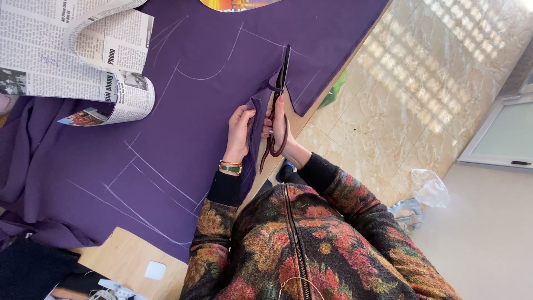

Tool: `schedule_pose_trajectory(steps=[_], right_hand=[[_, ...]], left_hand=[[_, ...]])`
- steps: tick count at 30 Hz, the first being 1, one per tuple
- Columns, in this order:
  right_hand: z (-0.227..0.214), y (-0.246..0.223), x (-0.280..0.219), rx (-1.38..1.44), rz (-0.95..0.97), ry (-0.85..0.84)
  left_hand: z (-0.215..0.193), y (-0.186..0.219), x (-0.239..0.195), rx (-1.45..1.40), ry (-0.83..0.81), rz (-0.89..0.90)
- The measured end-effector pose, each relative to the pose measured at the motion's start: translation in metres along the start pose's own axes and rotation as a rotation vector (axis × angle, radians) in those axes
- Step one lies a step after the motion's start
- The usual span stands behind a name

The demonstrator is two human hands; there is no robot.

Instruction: Marking pattern outlines on purple fabric with tailor's chalk and a ruler, then cutting the fabric with scissors.

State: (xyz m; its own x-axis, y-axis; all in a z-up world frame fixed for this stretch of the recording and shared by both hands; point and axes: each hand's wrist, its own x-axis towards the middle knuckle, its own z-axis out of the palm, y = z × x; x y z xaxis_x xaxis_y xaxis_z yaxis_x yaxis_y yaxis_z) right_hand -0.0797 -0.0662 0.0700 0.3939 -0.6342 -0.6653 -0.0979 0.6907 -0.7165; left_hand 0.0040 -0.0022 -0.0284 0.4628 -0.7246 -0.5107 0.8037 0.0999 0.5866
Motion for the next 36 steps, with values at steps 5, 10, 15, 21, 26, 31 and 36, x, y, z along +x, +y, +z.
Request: schedule_pose_trajectory(steps=[5, 10, 15, 21, 26, 31, 36], right_hand=[[0.003, -0.007, 0.001, -0.03, -0.003, 0.021], [0.002, -0.006, 0.005, -0.048, -0.007, 0.034], [0.0, -0.003, 0.008, -0.054, -0.002, 0.042], [-0.002, -0.007, 0.004, -0.003, 0.003, -0.013], [-0.001, -0.005, 0.007, 0.014, 0.0, -0.014], [-0.004, -0.002, 0.011, 0.014, 0.001, -0.046], [-0.011, -0.001, 0.016, 0.035, 0.021, -0.069]], left_hand=[[0.011, 0.012, -0.013, -0.034, -0.043, -0.037], [0.02, 0.014, -0.021, -0.012, -0.002, 0.011], [0.027, 0.017, -0.027, -0.008, 0.036, 0.045], [0.023, 0.013, -0.021, -0.005, 0.041, 0.069], [0.024, 0.017, -0.023, 0.012, 0.028, 0.07], [0.028, 0.021, -0.029, 0.023, 0.03, 0.072], [0.017, 0.011, -0.017, 0.062, 0.038, 0.088]])
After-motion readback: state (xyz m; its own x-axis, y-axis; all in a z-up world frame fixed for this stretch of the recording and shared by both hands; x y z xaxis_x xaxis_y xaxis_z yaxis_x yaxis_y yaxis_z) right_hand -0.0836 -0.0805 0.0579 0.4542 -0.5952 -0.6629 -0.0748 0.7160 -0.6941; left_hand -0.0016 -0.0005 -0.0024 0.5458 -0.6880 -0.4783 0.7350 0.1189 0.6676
